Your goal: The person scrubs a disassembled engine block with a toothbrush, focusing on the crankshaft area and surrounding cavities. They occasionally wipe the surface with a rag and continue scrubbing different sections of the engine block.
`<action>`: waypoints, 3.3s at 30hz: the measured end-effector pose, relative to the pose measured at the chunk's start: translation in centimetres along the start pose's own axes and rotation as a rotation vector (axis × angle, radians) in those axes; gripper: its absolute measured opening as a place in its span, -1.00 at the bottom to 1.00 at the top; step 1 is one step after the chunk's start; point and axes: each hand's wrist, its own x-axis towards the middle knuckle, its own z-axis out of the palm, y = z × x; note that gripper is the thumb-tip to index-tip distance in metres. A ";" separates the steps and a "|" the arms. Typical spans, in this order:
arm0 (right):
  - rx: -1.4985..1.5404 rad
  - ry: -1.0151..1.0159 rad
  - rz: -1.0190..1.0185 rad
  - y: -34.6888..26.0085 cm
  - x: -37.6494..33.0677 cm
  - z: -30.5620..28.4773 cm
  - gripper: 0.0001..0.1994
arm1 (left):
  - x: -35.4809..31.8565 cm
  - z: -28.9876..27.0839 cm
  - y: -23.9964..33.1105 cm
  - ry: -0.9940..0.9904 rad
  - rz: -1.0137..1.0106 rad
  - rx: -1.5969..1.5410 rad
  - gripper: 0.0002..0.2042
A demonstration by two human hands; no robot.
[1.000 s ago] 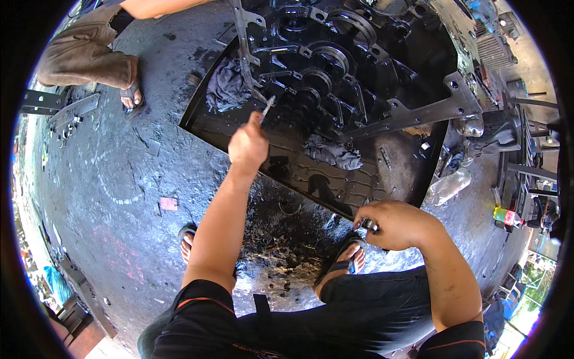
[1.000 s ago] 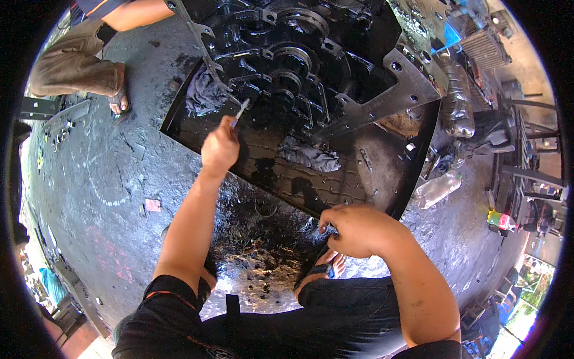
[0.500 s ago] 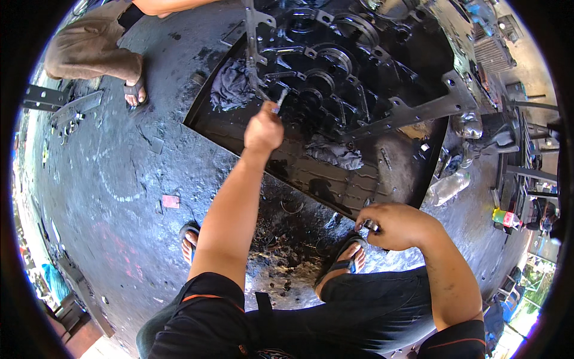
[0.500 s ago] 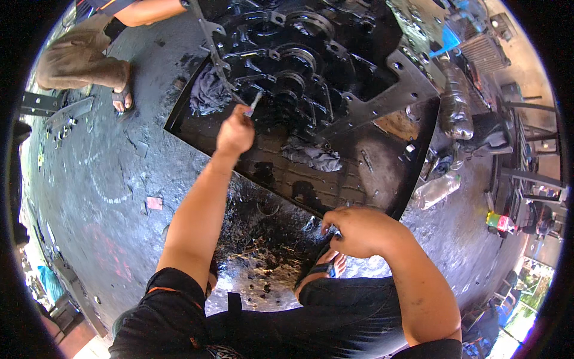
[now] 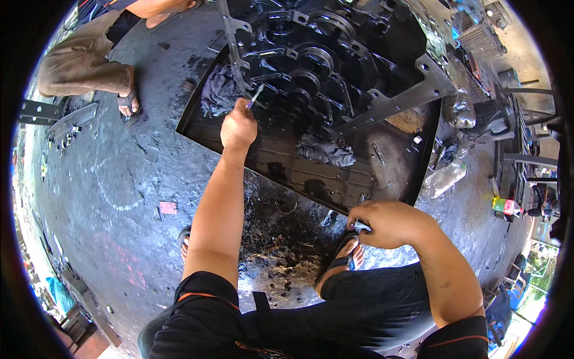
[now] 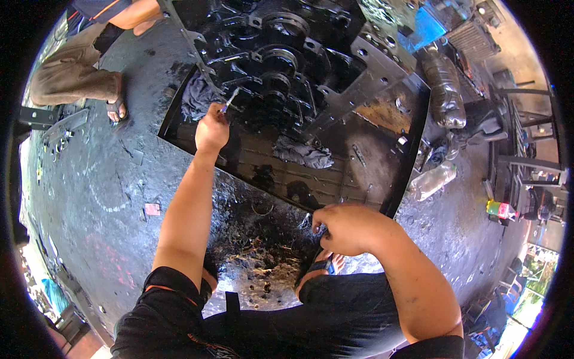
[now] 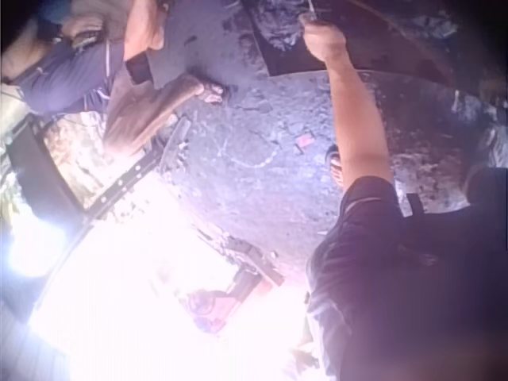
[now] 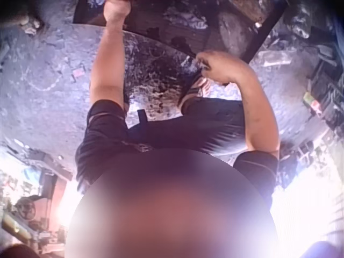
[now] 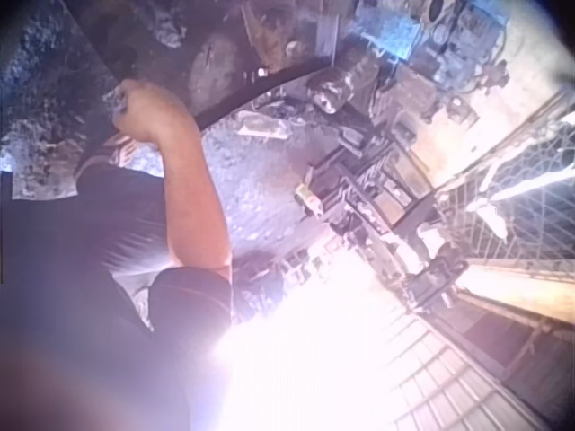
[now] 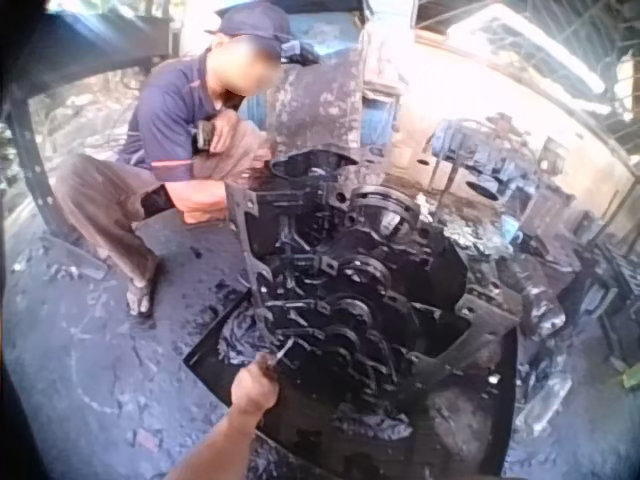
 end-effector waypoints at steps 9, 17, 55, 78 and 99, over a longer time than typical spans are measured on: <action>0.000 0.025 0.025 -0.2 -0.7 -0.1 -0.68 | -6.8 4.8 0.8 -0.058 -0.011 -0.132 -0.74; -0.018 0.028 -0.015 -0.4 -0.4 0.4 -0.70 | -5.6 4.8 1.1 0.136 0.156 -0.398 -0.82; 0.049 0.006 -0.073 2.4 0.8 -0.6 -0.69 | 1.8 7.4 7.5 -0.176 0.046 -0.160 -0.61; 0.091 0.065 -0.105 3.7 -0.1 -0.2 -0.69 | -2.4 8.6 8.9 -0.434 0.011 -0.378 -0.68; -0.003 0.033 -0.139 1.1 1.0 -0.1 -0.67 | -1.0 -0.4 8.9 0.269 0.246 -0.466 -0.66</action>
